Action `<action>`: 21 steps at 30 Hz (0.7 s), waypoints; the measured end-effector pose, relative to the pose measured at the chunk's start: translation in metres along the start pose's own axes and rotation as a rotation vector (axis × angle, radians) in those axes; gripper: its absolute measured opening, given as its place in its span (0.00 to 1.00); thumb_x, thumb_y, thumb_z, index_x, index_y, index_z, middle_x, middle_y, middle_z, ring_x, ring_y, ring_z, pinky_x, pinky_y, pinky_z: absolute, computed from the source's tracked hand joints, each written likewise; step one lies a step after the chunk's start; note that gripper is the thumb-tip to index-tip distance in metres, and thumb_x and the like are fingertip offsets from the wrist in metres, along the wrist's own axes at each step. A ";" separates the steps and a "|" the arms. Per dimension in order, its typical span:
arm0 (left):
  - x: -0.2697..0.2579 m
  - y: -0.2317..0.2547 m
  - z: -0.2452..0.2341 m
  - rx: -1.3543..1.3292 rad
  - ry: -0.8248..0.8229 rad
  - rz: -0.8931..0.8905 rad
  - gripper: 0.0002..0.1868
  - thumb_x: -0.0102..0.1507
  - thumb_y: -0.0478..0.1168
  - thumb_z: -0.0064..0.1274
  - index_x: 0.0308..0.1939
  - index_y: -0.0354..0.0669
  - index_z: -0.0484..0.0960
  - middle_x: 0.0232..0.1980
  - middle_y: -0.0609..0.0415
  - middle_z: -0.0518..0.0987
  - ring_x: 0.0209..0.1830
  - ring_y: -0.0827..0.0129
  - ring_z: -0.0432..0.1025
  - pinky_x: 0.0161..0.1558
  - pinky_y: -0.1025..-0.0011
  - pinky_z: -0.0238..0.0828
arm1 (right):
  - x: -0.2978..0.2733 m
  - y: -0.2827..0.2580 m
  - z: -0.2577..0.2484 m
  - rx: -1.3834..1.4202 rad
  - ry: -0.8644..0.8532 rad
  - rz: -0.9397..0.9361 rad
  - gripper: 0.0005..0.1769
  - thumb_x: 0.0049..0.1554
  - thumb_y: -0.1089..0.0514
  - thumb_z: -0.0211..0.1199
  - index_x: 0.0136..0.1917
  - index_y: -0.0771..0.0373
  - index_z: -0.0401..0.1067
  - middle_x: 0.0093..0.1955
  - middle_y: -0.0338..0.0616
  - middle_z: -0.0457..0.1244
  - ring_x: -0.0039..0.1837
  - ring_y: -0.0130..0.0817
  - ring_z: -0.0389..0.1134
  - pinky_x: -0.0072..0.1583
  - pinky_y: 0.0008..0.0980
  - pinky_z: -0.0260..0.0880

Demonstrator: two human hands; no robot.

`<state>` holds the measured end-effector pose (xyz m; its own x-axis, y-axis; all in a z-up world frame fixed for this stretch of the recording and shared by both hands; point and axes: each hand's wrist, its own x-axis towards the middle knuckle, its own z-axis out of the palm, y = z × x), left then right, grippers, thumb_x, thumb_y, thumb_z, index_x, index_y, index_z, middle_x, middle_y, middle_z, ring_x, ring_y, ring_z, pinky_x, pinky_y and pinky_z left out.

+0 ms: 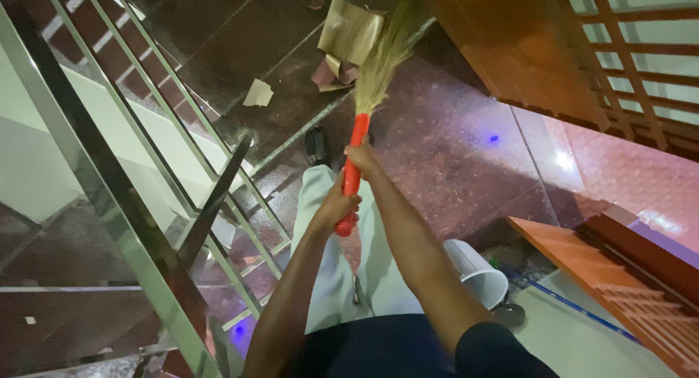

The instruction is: The person sweeps debris from a staircase using a broom. They move down the granite steps one by one, gathering paper scraps and dust from the surfaces and corners.

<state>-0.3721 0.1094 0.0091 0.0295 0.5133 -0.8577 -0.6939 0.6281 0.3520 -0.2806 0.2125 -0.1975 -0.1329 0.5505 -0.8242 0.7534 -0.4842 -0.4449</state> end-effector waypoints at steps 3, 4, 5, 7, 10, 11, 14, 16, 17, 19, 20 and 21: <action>-0.001 0.019 -0.012 0.081 0.084 -0.104 0.52 0.56 0.29 0.53 0.82 0.58 0.48 0.37 0.51 0.74 0.24 0.66 0.71 0.22 0.65 0.75 | 0.008 -0.005 0.019 0.014 -0.165 0.173 0.54 0.48 0.54 0.64 0.82 0.60 0.44 0.61 0.58 0.64 0.57 0.47 0.69 0.55 0.45 0.72; 0.001 0.023 -0.018 0.085 0.106 -0.103 0.53 0.56 0.30 0.53 0.82 0.59 0.45 0.38 0.51 0.75 0.25 0.67 0.71 0.23 0.64 0.75 | 0.009 -0.009 0.027 0.022 -0.174 0.179 0.54 0.48 0.54 0.64 0.82 0.60 0.44 0.61 0.58 0.64 0.57 0.47 0.69 0.55 0.45 0.72; 0.003 0.024 -0.020 0.090 0.128 -0.102 0.55 0.56 0.30 0.53 0.82 0.61 0.42 0.38 0.51 0.77 0.25 0.67 0.71 0.24 0.64 0.76 | 0.009 -0.014 0.032 0.026 -0.172 0.161 0.56 0.47 0.54 0.65 0.83 0.60 0.41 0.62 0.57 0.64 0.57 0.46 0.69 0.55 0.43 0.73; 0.013 0.030 -0.022 0.126 0.161 -0.087 0.54 0.57 0.30 0.50 0.83 0.61 0.43 0.36 0.50 0.75 0.23 0.66 0.70 0.23 0.64 0.74 | 0.022 -0.036 0.038 0.043 -0.175 0.124 0.58 0.46 0.55 0.65 0.83 0.60 0.39 0.63 0.57 0.64 0.58 0.46 0.70 0.56 0.41 0.73; 0.014 0.051 -0.003 0.227 0.191 -0.042 0.54 0.57 0.30 0.48 0.84 0.62 0.43 0.38 0.48 0.76 0.24 0.66 0.71 0.24 0.64 0.74 | 0.021 -0.055 0.020 0.055 -0.198 0.074 0.53 0.47 0.54 0.65 0.82 0.61 0.47 0.62 0.54 0.66 0.58 0.43 0.71 0.57 0.40 0.73; 0.012 0.059 0.007 0.291 0.203 0.007 0.55 0.56 0.30 0.48 0.84 0.63 0.41 0.41 0.48 0.78 0.25 0.67 0.74 0.26 0.65 0.77 | 0.019 -0.064 0.011 0.085 -0.201 0.072 0.54 0.48 0.55 0.64 0.83 0.59 0.45 0.61 0.55 0.66 0.55 0.44 0.71 0.54 0.40 0.73; 0.011 0.075 0.047 0.360 0.266 -0.128 0.55 0.57 0.31 0.48 0.83 0.65 0.37 0.42 0.44 0.79 0.20 0.63 0.72 0.22 0.61 0.73 | 0.002 -0.104 -0.033 0.261 -0.222 0.087 0.56 0.48 0.56 0.62 0.84 0.55 0.40 0.59 0.57 0.65 0.45 0.45 0.70 0.46 0.42 0.73; 0.017 0.073 0.065 0.353 0.247 -0.077 0.55 0.58 0.30 0.50 0.82 0.63 0.37 0.46 0.46 0.79 0.20 0.62 0.73 0.22 0.62 0.73 | -0.009 -0.126 -0.063 0.359 -0.212 0.094 0.57 0.48 0.58 0.60 0.85 0.52 0.36 0.57 0.59 0.64 0.38 0.47 0.69 0.40 0.43 0.74; 0.022 0.068 0.069 0.330 0.232 -0.031 0.54 0.58 0.30 0.51 0.81 0.61 0.37 0.50 0.48 0.79 0.19 0.62 0.75 0.22 0.62 0.73 | -0.013 -0.129 -0.073 0.392 -0.195 0.091 0.58 0.48 0.58 0.59 0.85 0.50 0.34 0.57 0.60 0.64 0.35 0.47 0.68 0.37 0.44 0.74; 0.040 0.063 0.072 0.427 0.202 0.072 0.55 0.59 0.29 0.53 0.82 0.59 0.38 0.51 0.45 0.79 0.25 0.66 0.77 0.26 0.64 0.76 | -0.002 -0.124 -0.092 0.410 -0.161 0.047 0.58 0.49 0.58 0.60 0.85 0.51 0.33 0.56 0.63 0.64 0.34 0.46 0.68 0.36 0.42 0.73; 0.041 0.059 0.072 0.505 0.185 0.175 0.56 0.60 0.27 0.56 0.83 0.57 0.38 0.52 0.41 0.80 0.30 0.69 0.78 0.30 0.66 0.80 | 0.004 -0.116 -0.092 0.408 -0.148 0.053 0.58 0.49 0.58 0.60 0.85 0.52 0.33 0.56 0.63 0.63 0.36 0.47 0.69 0.38 0.43 0.74; 0.040 0.057 0.073 0.510 0.184 0.167 0.56 0.60 0.27 0.56 0.83 0.57 0.38 0.52 0.41 0.80 0.30 0.69 0.78 0.30 0.66 0.80 | 0.013 -0.105 -0.091 0.389 -0.120 0.049 0.57 0.50 0.58 0.60 0.85 0.53 0.32 0.57 0.62 0.63 0.39 0.48 0.70 0.40 0.44 0.74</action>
<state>-0.3580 0.2083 0.0222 -0.2085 0.5480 -0.8101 -0.2414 0.7739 0.5856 -0.3032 0.3323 -0.1291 -0.1946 0.4486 -0.8723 0.4638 -0.7415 -0.4848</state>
